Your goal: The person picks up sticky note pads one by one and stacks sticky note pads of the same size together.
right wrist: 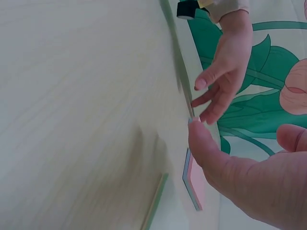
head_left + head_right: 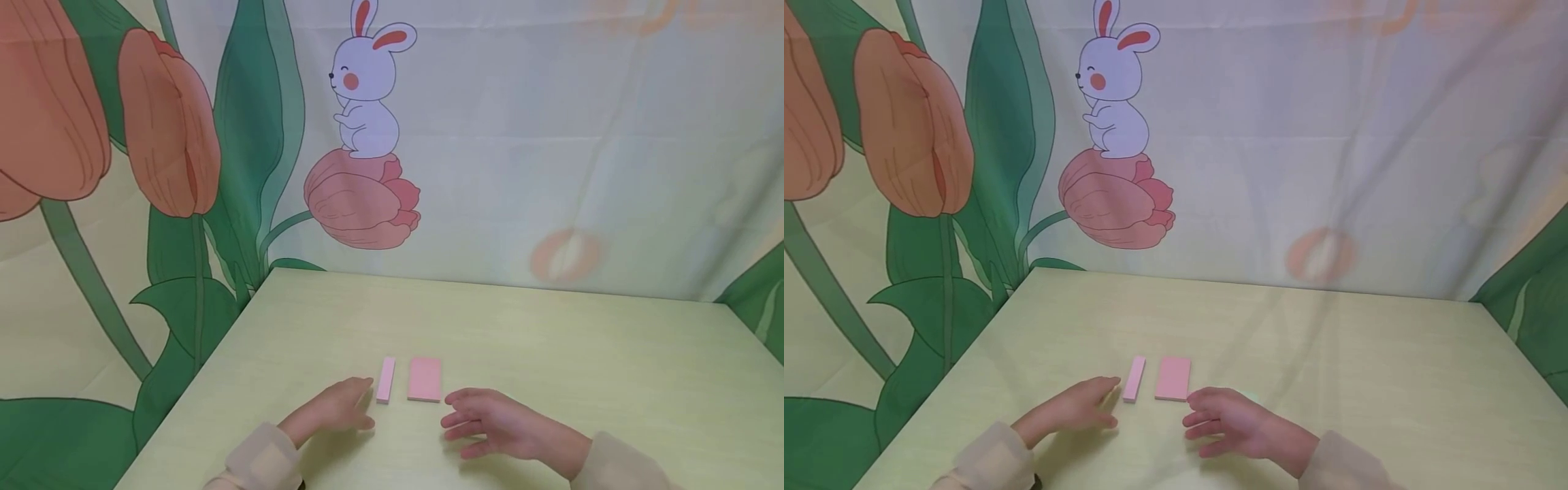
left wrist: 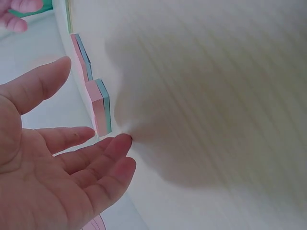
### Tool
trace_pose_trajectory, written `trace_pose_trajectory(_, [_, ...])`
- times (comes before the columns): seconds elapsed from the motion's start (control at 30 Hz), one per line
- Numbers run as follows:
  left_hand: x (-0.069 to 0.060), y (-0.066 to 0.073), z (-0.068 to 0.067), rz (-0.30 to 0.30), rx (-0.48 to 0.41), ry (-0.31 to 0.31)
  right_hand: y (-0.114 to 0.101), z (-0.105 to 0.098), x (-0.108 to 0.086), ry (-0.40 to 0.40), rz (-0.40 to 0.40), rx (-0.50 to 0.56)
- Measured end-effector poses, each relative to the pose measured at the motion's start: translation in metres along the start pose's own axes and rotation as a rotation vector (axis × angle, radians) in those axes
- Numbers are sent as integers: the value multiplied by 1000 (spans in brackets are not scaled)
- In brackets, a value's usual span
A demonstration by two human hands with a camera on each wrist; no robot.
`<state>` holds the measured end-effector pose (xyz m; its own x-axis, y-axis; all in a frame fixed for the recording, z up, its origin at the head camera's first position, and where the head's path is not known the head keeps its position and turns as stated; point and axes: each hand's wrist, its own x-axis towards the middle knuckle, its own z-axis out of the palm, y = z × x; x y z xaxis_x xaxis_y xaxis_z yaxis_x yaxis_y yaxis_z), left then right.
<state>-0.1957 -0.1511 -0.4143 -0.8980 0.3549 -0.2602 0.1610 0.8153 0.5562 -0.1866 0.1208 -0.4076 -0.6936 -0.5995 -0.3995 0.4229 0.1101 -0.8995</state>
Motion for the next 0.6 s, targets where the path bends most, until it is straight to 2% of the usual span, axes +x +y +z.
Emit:
trace_pose_trajectory(0.3, [-10, -6, 3, 40, 64, 36, -2, -20, -14, -2, -22, -39])
trace_pose_trajectory(0.47, [-13, -7, 4, 51, 120, 71, 0, -30, -19, -2, -34, -32])
trace_pose_trajectory(0.6, [-15, -6, 5, 89, 191, 109, 2, -36, -21, 23, -37, -51])
